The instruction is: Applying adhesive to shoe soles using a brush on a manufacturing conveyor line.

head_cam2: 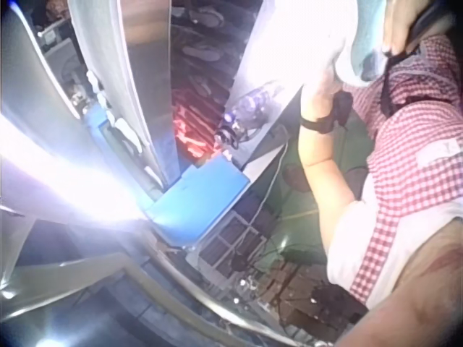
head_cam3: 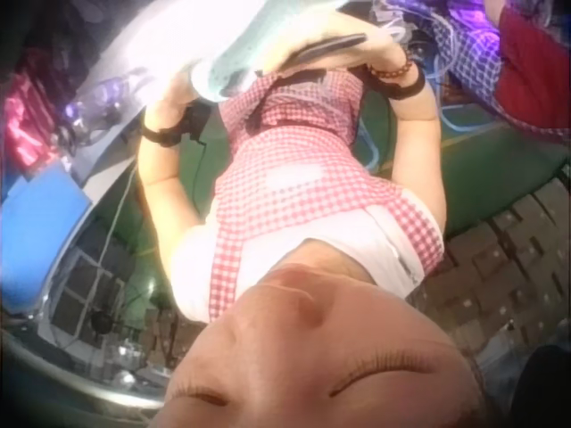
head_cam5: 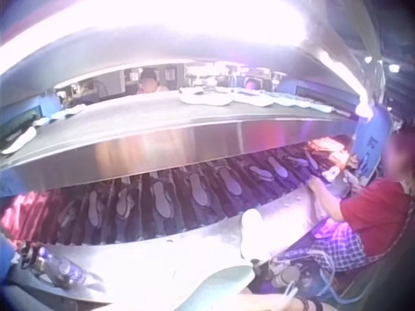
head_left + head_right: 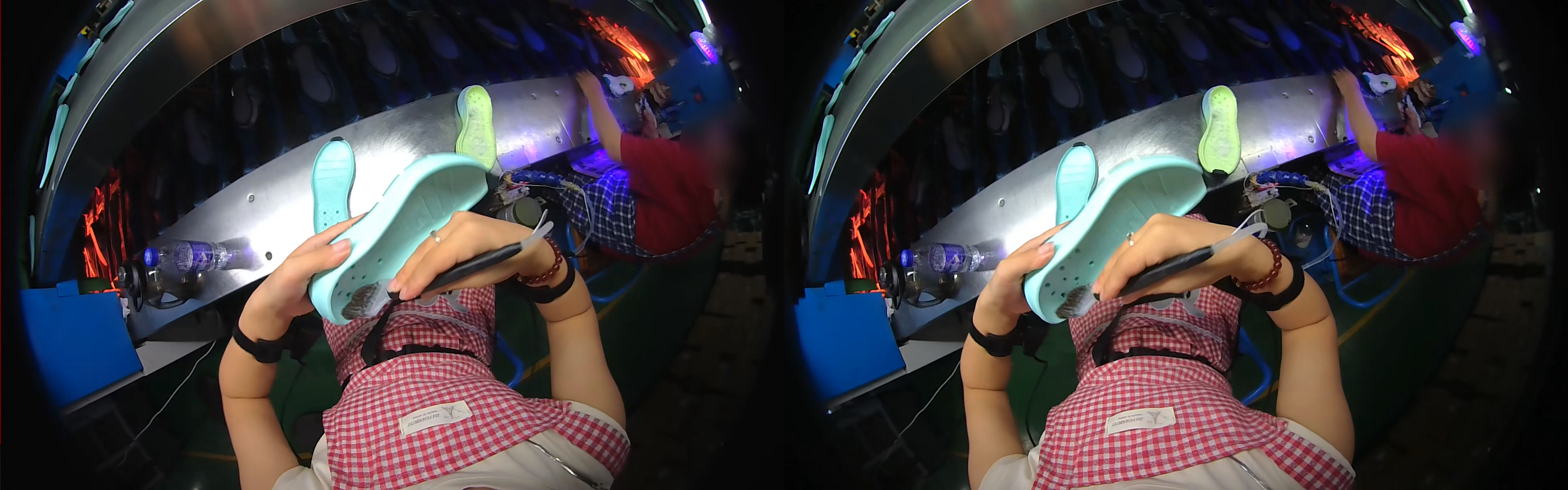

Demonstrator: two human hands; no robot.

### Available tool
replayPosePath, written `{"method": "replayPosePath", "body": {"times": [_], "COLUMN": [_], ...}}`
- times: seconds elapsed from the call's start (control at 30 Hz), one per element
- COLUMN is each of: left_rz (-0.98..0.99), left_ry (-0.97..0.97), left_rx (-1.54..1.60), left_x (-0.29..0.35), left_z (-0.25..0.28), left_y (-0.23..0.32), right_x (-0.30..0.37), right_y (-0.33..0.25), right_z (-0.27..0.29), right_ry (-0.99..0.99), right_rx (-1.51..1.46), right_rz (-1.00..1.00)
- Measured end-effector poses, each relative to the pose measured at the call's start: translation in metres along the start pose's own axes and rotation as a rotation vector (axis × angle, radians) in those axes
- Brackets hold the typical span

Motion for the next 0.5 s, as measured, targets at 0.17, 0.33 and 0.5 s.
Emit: {"method": "replayPosePath", "body": {"times": [0.17,0.33,0.5], "left_rz": [0.059,-0.050,-0.090], "left_ry": [0.080,0.132,0.243], "left_rx": [0.062,-0.083,0.021], "left_x": [0.004,0.011,0.026], "left_z": [0.023,0.028,0.041], "left_y": [-0.015,-0.005,-0.003], "right_x": [0.009,0.020,0.020], "right_y": [-0.014,0.000,-0.004], "right_z": [0.012,0.010,0.027], "right_ry": [0.000,0.021,0.317], "right_rx": [0.046,0.098,0.119], "right_rz": [-0.015,-0.015,-0.020]}}
Point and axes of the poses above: each hand's wrist, its own x-axis away from the middle knuckle, its own z-axis out of the back of the hand, y = z × x, the point moved 7 cm from there along -x, towards the middle knuckle, and after that the axes turned 1 degree about -y, right-handed, at the moved point
